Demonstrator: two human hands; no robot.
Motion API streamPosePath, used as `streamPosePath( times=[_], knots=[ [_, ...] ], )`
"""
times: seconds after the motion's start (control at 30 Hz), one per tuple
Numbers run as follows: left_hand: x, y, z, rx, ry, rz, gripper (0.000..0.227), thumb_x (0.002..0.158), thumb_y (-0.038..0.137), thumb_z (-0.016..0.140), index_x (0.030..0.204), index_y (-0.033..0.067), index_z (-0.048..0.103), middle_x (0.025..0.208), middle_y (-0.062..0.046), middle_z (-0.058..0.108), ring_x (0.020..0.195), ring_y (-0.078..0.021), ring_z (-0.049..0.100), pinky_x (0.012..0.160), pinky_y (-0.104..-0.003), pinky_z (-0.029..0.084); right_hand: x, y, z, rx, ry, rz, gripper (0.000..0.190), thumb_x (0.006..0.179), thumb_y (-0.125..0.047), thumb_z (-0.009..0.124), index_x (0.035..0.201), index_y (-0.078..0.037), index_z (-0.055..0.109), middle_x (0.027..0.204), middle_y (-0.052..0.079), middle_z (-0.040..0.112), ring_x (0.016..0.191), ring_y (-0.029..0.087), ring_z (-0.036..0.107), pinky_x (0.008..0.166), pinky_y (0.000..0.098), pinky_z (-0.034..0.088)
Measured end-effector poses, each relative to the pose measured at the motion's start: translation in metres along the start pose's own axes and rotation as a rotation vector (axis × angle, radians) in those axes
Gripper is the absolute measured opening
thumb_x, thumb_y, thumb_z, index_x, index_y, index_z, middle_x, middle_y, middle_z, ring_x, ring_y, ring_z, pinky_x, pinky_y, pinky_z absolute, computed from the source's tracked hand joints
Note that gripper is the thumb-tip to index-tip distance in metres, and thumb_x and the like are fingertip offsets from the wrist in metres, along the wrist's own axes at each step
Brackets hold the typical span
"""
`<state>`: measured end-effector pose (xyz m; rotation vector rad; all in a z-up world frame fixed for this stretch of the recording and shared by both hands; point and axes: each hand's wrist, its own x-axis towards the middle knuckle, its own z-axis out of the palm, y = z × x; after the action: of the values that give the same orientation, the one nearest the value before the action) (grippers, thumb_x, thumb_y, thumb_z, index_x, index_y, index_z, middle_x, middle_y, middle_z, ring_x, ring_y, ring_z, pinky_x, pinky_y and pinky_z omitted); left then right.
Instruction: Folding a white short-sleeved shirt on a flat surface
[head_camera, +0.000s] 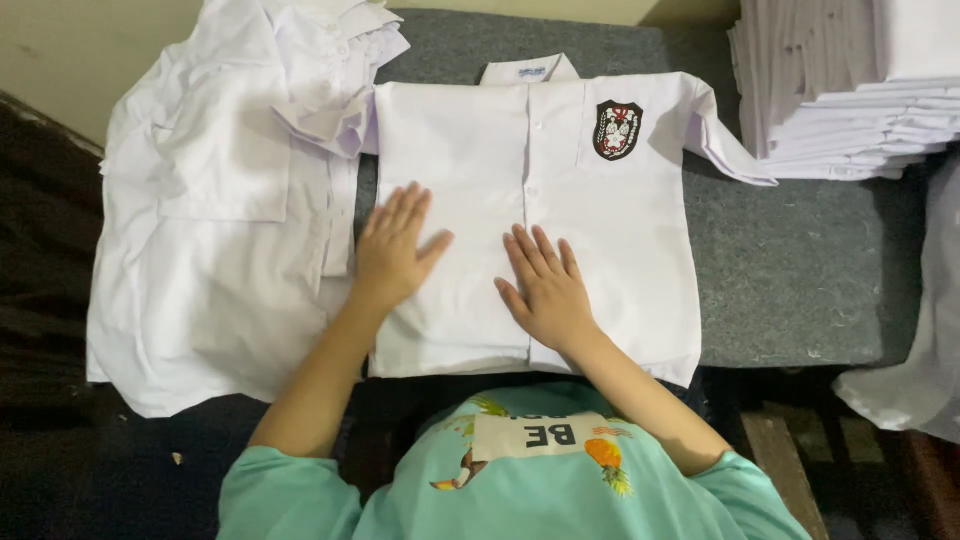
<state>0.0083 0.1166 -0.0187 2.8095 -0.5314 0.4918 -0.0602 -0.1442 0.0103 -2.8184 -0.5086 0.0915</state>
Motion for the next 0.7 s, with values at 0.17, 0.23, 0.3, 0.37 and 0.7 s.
streamPosePath(
  times=[0.17,0.23,0.3,0.37,0.7],
  knots=[
    [0.015,-0.005,0.003,0.102,-0.063,-0.151,0.069,0.103,0.049,0.051,0.152,0.0002,0.048,0.162,-0.02,0.038,0.151,-0.0398,0.029,0.116,-0.06,0.029,0.001,-0.001,-0.002,-0.01,-0.003,0.004,0.069,0.107,-0.056,0.032,0.164,-0.017,0.027,0.17,0.007,0.025,0.158,0.028,0.018,0.126,0.0523,0.01],
    [0.028,0.03,-0.01,0.109,-0.169,-0.232,0.077,0.101,0.053,0.05,0.153,-0.0044,0.044,0.165,-0.026,0.03,0.157,-0.0392,0.016,0.119,-0.066,0.02,0.001,-0.002,-0.002,-0.002,-0.005,0.006,0.069,0.107,-0.056,0.032,0.164,-0.017,0.027,0.171,0.007,0.025,0.158,0.028,0.017,0.125,0.0523,0.01],
    [0.041,0.07,-0.024,-0.091,-0.216,0.013,0.067,0.102,0.037,0.053,0.153,-0.0042,0.041,0.166,-0.024,0.029,0.157,-0.0367,0.019,0.12,-0.066,0.017,0.001,-0.001,0.0,-0.013,0.006,0.005,0.069,0.107,-0.057,0.031,0.164,-0.017,0.027,0.17,0.006,0.025,0.157,0.027,0.019,0.126,0.0518,0.011],
    [0.047,0.09,-0.011,-0.154,-0.351,0.068,0.07,0.105,0.045,0.041,0.157,-0.0015,0.034,0.168,-0.022,0.024,0.158,-0.0348,0.015,0.121,-0.065,0.015,0.0,0.002,0.006,-0.023,0.002,0.002,0.069,0.107,-0.055,0.033,0.163,-0.016,0.028,0.171,0.006,0.025,0.158,0.027,0.017,0.126,0.0513,0.01],
    [0.044,0.049,-0.007,-0.075,-0.489,-0.093,0.068,0.11,0.052,0.024,0.164,0.0102,0.022,0.172,-0.01,0.014,0.159,-0.0249,0.011,0.127,-0.049,0.01,0.0,-0.005,-0.013,0.021,-0.03,0.004,0.069,0.107,-0.055,0.031,0.163,-0.015,0.028,0.17,0.008,0.026,0.158,0.028,0.017,0.125,0.0529,0.01]
  ],
)
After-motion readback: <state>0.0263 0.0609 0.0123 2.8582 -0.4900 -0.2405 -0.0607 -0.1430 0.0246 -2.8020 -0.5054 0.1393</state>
